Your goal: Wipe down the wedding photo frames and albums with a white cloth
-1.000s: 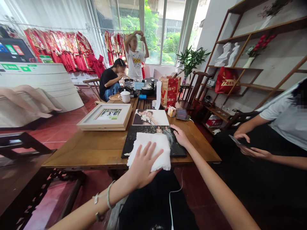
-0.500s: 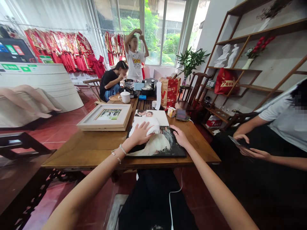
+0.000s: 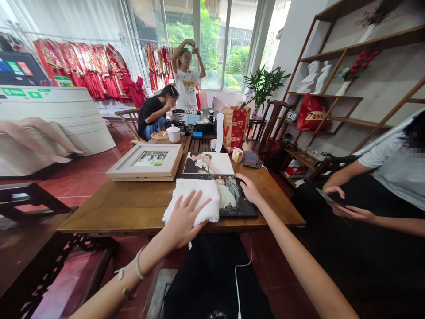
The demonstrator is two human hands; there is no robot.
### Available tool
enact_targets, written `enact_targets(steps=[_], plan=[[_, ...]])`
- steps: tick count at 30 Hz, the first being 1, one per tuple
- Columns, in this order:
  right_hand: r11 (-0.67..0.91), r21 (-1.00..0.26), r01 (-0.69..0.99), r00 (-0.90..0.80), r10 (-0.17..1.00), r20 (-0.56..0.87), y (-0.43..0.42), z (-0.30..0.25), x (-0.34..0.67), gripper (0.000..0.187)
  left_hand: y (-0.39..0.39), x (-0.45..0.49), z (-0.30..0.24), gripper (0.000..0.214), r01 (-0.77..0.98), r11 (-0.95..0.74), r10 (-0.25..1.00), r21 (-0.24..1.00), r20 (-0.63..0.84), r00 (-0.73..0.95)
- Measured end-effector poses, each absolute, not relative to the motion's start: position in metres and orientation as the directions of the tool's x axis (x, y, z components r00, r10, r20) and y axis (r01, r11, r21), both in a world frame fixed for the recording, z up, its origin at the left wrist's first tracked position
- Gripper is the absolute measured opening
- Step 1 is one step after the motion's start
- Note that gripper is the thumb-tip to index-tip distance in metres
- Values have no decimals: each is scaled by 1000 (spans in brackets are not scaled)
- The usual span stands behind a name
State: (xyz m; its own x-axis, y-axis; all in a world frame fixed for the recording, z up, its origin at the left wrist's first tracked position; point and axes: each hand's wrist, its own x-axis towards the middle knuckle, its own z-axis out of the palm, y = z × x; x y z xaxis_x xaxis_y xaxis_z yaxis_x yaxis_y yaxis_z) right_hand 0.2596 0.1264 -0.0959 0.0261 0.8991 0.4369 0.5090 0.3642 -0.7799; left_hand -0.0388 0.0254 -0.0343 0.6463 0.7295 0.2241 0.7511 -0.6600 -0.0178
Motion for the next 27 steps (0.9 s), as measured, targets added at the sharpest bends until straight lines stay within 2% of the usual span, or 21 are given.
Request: enact_targets(steps=[7,21,27], plan=[[360,-776,517,37,897,441,126,-96,261,43,21,-42,-32,55,731,-682,715,7,217,665],[365,-786,498,34,898,438,126,-97,259,42,149,-35,-25,58,809,-587,804,36,144,577],[371,-783,499,29,896,443,125,-96,260,43,133,-35,-28,54,820,-572,806,5,191,561]])
